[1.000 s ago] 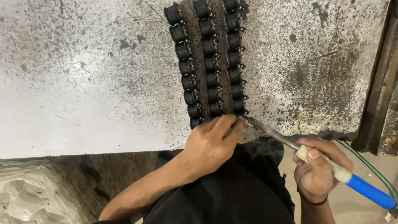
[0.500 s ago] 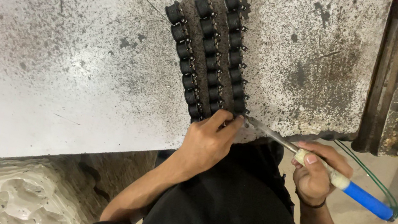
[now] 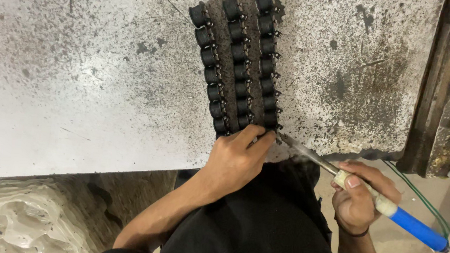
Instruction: The person uses a soldering iron to solder the terminals of black cylindrical rotor components arranged in rows on a workbench. They then place the soldered components into a plastic tray, arrange additional rotors on the bench, and continue soldering terminals on more components.
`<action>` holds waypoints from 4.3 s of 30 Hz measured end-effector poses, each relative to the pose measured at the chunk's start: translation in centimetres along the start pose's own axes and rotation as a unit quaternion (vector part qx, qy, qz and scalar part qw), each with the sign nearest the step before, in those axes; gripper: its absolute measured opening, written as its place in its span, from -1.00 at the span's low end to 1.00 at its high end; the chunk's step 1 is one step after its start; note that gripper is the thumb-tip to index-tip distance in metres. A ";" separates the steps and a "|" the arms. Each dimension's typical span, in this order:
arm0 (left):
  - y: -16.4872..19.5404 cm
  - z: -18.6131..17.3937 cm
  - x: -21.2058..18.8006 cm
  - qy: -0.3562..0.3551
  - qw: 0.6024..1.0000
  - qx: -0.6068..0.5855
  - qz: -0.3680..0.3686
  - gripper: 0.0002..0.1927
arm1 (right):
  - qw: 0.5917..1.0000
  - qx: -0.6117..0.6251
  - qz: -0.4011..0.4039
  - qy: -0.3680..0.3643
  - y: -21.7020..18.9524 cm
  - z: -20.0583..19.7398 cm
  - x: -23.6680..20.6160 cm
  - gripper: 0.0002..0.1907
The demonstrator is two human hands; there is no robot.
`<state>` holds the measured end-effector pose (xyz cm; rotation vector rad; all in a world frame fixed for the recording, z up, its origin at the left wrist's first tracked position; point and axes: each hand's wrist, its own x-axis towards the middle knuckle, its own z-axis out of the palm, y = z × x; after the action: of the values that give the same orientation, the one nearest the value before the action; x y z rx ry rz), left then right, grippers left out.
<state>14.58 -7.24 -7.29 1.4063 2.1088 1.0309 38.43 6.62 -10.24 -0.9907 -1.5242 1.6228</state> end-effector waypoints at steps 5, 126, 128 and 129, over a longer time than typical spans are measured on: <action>-0.1 0.3 -0.2 0.002 1.000 0.002 0.009 -0.61 | 1.000 -0.012 -0.008 0.004 -0.1 0.0 0.4 -0.69; 1.3 -2.3 0.4 0.095 0.979 0.162 0.074 -0.73 | 0.982 0.082 -0.115 0.128 5.2 1.7 4.8 -0.54; 0.3 -3.7 -1.4 0.120 0.975 0.155 0.101 -0.74 | 0.980 0.112 -0.100 0.126 4.7 1.6 4.4 -0.55; -0.4 -4.5 -2.3 0.153 0.968 0.174 0.100 -0.77 | 0.980 0.117 -0.098 0.126 4.2 1.4 4.0 -0.55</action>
<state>12.24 -10.97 -4.86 1.7497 2.5074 1.0447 35.43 9.19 -14.70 -0.8513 -1.1904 1.4382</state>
